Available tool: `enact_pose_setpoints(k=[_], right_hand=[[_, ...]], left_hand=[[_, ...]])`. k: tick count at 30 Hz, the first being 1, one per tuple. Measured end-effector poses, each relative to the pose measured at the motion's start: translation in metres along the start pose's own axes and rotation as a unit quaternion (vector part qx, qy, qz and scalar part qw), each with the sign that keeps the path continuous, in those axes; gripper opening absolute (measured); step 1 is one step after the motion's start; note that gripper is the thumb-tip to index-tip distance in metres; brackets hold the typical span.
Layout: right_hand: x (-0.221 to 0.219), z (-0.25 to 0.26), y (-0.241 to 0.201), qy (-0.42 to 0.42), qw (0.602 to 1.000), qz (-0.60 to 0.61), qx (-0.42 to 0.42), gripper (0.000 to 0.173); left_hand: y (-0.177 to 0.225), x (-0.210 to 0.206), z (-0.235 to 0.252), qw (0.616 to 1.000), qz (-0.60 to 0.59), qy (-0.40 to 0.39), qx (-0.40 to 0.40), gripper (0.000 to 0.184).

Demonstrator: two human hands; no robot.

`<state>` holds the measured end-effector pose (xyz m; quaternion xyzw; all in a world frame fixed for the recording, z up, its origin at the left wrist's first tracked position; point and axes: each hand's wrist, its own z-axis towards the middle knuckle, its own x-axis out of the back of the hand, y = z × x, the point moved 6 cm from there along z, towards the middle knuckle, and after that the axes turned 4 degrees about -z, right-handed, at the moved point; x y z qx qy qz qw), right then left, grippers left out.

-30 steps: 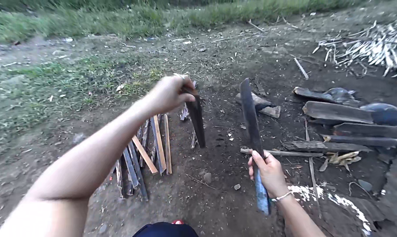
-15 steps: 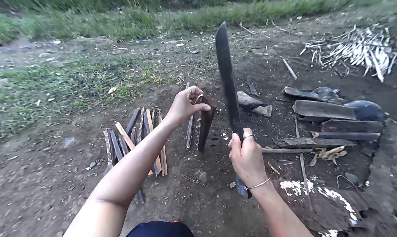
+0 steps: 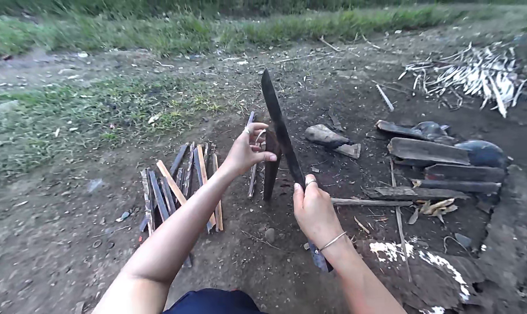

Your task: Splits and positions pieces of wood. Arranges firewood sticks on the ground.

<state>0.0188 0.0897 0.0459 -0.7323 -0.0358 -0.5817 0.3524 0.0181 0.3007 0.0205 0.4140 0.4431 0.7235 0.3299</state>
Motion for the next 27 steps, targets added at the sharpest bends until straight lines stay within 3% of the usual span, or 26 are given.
enact_pose_setpoints(k=[1, 3, 5, 7, 10, 15, 17, 19, 20, 22, 24, 27], right_hand=[[-0.001, -0.001, 0.000, -0.004, 1.000, 0.000, -0.002, 0.037], [-0.004, -0.002, -0.002, -0.013, 1.000, 0.001, -0.006, 0.038], [-0.006, -0.004, -0.005, -0.015, 1.000, -0.003, -0.006, 0.038], [-0.005, -0.004, -0.006, -0.017, 1.000, -0.005, -0.012, 0.037], [0.011, -0.009, -0.001, 0.022, 1.000, -0.009, -0.006, 0.034], [0.077, -0.034, -0.008, 0.176, 0.980, -0.001, 0.099, 0.032], [0.071, -0.030, -0.004, 0.188, 0.978, -0.001, 0.095, 0.032], [0.028, -0.010, 0.015, 0.117, 0.992, -0.013, 0.034, 0.033], [0.007, 0.002, 0.030, 0.068, 0.997, -0.019, -0.009, 0.035], [0.001, 0.025, 0.052, 0.021, 0.997, -0.025, -0.064, 0.038], [0.001, 0.029, 0.064, 0.011, 0.997, -0.016, -0.080, 0.040], [0.003, 0.028, 0.059, 0.013, 0.997, -0.013, -0.076, 0.039]], left_hand=[[-0.012, -0.006, -0.008, 1.000, -0.005, -0.002, 0.026, 0.087], [-0.048, -0.023, -0.026, 0.997, 0.002, -0.015, 0.075, 0.085], [-0.083, -0.040, -0.037, 0.995, -0.002, -0.008, 0.103, 0.058], [-0.094, -0.047, -0.040, 0.996, -0.002, 0.013, 0.085, 0.039], [-0.072, -0.047, -0.035, 0.999, 0.017, 0.029, 0.041, 0.033], [0.020, -0.033, -0.013, 0.996, 0.033, 0.058, -0.060, 0.037], [0.025, -0.035, -0.011, 0.995, 0.030, 0.054, -0.076, 0.037], [-0.027, -0.041, -0.028, 0.999, 0.043, 0.020, 0.004, 0.059], [-0.067, -0.043, -0.043, 0.996, 0.055, -0.007, 0.075, 0.083], [-0.137, -0.038, -0.057, 0.980, 0.082, -0.002, 0.180, 0.111], [-0.169, -0.038, -0.074, 0.968, 0.080, -0.006, 0.237, 0.116], [-0.168, -0.065, -0.061, 0.983, 0.030, -0.046, 0.178, 0.107]])
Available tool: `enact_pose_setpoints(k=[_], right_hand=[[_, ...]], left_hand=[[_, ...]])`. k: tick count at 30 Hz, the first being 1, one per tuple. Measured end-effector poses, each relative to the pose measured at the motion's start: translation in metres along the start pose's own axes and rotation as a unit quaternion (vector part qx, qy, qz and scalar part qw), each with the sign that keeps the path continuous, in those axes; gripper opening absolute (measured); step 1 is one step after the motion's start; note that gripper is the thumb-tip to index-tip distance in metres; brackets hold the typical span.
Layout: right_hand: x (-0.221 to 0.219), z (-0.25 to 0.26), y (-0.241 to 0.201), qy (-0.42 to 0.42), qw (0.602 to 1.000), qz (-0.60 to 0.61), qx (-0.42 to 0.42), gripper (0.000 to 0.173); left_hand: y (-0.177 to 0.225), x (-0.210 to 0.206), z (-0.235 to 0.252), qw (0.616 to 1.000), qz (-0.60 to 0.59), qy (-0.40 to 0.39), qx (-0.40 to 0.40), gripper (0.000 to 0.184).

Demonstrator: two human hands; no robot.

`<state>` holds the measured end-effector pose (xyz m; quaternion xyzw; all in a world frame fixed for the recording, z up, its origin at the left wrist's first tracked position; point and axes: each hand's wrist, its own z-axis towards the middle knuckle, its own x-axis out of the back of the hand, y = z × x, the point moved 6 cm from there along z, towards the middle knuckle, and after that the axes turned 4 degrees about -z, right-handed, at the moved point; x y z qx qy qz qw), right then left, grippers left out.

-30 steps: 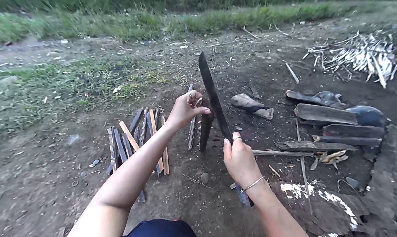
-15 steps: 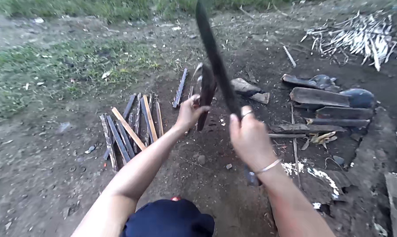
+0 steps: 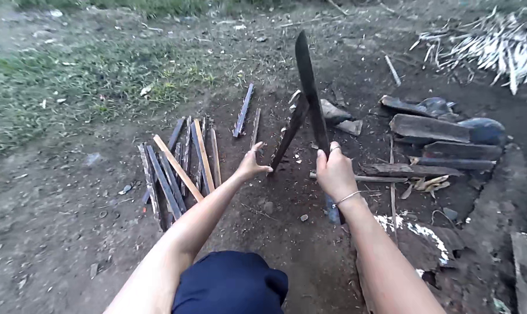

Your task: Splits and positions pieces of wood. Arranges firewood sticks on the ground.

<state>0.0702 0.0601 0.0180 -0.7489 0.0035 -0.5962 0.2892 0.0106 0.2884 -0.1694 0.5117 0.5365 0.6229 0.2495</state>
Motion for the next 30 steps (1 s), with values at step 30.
enact_pose_setpoints(k=[30], right_hand=[[-0.042, -0.018, -0.048, -0.089, 0.990, -0.106, 0.038, 0.044]], left_hand=[[0.042, 0.033, -0.028, 0.996, -0.075, 0.037, 0.040, 0.087]])
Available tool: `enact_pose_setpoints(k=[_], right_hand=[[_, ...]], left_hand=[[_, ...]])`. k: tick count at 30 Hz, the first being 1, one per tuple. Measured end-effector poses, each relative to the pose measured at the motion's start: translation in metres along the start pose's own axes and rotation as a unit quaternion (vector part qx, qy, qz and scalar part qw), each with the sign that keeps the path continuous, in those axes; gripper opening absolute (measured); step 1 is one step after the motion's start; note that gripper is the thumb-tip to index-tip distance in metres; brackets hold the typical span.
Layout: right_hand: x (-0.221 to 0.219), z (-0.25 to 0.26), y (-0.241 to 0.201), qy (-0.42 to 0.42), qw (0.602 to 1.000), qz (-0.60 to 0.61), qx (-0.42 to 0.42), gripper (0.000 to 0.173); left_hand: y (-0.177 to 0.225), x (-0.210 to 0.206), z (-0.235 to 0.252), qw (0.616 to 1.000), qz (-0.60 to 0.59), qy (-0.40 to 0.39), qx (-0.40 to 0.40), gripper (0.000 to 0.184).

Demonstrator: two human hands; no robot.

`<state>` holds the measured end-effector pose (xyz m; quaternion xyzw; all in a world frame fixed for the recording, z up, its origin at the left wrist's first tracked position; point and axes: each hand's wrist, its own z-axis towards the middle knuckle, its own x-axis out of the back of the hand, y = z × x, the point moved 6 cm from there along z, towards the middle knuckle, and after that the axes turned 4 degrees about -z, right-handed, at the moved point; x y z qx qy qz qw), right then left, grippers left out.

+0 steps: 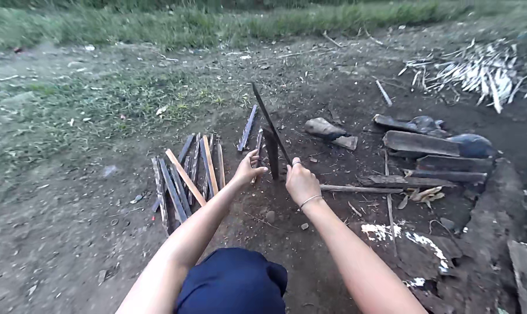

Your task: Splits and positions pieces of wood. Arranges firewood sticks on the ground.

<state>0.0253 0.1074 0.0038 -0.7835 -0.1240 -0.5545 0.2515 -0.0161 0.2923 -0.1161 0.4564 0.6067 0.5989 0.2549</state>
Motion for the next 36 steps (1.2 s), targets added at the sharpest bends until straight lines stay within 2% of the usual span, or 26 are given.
enact_pose_setpoints(k=[2, 5, 6, 9, 12, 15, 18, 20, 22, 25, 26, 27, 29, 32, 34, 35, 36], right_hand=[[-0.003, -0.002, 0.000, 0.001, 1.000, -0.001, 0.004, 0.043], [-0.006, -0.006, 0.000, 0.000, 1.000, 0.001, 0.007, 0.042], [-0.005, -0.008, 0.001, 0.004, 1.000, 0.006, 0.007, 0.042], [0.017, -0.017, 0.006, 0.034, 0.999, 0.028, 0.010, 0.042], [0.066, -0.041, 0.016, 0.119, 0.990, 0.063, 0.046, 0.042], [0.136, -0.072, 0.027, 0.174, 0.976, 0.099, 0.088, 0.042], [0.190, -0.090, 0.049, 0.250, 0.950, 0.151, 0.108, 0.045], [0.203, -0.089, 0.055, 0.290, 0.936, 0.168, 0.112, 0.047], [0.175, -0.074, 0.042, 0.274, 0.944, 0.155, 0.095, 0.047], [0.039, -0.006, 0.032, 0.137, 0.984, 0.114, 0.009, 0.042], [0.005, 0.014, 0.036, 0.089, 0.990, 0.111, -0.019, 0.043], [-0.010, 0.027, 0.038, 0.048, 0.992, 0.110, -0.032, 0.044], [-0.018, 0.031, 0.040, 0.007, 0.995, 0.096, -0.025, 0.045], [-0.016, 0.027, 0.042, 0.031, 0.995, 0.099, -0.007, 0.044], [-0.009, 0.028, 0.049, 0.060, 0.992, 0.113, -0.010, 0.042], [-0.003, 0.027, 0.054, 0.080, 0.989, 0.124, -0.012, 0.042], [0.008, 0.027, 0.059, 0.110, 0.984, 0.137, -0.009, 0.042]], left_hand=[[0.007, -0.014, 0.010, 1.000, 0.012, 0.014, -0.020, 0.074], [0.014, -0.022, 0.016, 0.996, 0.047, 0.070, -0.038, 0.037], [0.016, -0.021, 0.017, 0.995, 0.059, 0.070, -0.043, 0.034], [0.038, -0.017, 0.014, 0.990, 0.080, 0.059, -0.102, 0.036], [0.096, -0.008, -0.008, 0.975, 0.073, 0.067, -0.197, 0.037], [0.163, 0.021, -0.033, 0.957, -0.010, 0.061, -0.283, 0.050], [0.186, 0.055, -0.058, 0.950, -0.128, 0.063, -0.276, 0.057], [0.169, 0.068, -0.070, 0.945, -0.188, 0.084, -0.255, 0.052], [0.133, 0.071, -0.077, 0.949, -0.212, 0.117, -0.202, 0.049], [0.074, 0.062, -0.094, 0.966, -0.188, 0.150, -0.098, 0.047], [0.058, 0.057, -0.100, 0.968, -0.178, 0.162, -0.074, 0.049], [0.044, 0.052, -0.107, 0.968, -0.164, 0.181, -0.062, 0.050], [0.007, 0.039, -0.135, 0.974, -0.103, 0.199, -0.047, 0.054], [-0.059, 0.009, -0.184, 0.983, 0.022, 0.181, 0.005, 0.055], [-0.128, -0.014, -0.210, 0.983, 0.081, 0.129, 0.105, 0.055], [-0.168, -0.024, -0.216, 0.967, 0.095, 0.068, 0.226, 0.054], [-0.207, -0.037, -0.217, 0.918, 0.073, 0.014, 0.390, 0.047]])
